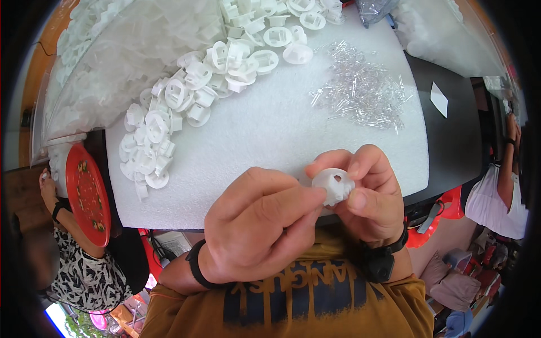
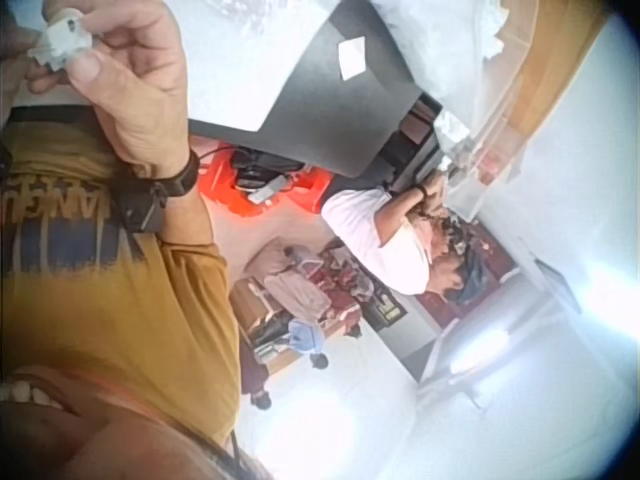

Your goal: Assembling small white plastic components by manually inserting metal pins.

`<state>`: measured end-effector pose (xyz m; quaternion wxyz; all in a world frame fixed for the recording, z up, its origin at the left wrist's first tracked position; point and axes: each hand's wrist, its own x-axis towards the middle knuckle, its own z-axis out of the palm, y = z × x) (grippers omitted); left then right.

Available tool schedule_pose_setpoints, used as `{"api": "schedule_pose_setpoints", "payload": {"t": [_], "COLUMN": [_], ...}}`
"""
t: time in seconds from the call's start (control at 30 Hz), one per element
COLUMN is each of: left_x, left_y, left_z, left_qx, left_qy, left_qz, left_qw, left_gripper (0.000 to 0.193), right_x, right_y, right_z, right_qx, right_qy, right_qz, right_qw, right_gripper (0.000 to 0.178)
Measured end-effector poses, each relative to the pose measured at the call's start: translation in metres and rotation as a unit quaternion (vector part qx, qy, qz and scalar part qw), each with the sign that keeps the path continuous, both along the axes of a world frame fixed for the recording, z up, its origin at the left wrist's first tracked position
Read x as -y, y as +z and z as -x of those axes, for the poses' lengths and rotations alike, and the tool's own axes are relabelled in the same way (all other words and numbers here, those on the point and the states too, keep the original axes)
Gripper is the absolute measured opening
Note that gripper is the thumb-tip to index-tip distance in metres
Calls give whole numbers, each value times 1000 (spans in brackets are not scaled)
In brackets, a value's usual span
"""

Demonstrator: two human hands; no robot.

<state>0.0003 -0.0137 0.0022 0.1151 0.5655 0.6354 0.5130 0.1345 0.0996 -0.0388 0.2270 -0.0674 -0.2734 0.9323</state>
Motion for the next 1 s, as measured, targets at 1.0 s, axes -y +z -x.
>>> {"api": "schedule_pose_setpoints", "payload": {"t": [1.0], "left_x": [3], "left_y": [-6], "left_z": [2], "left_qx": [-48], "left_qy": [34], "left_qz": [-32], "left_qw": [998], "left_gripper": [29], "right_x": [11], "right_y": [1], "right_z": [1], "right_qx": [27], "right_qy": [-75], "right_qz": [-162], "right_qw": [984], "right_gripper": [21]}}
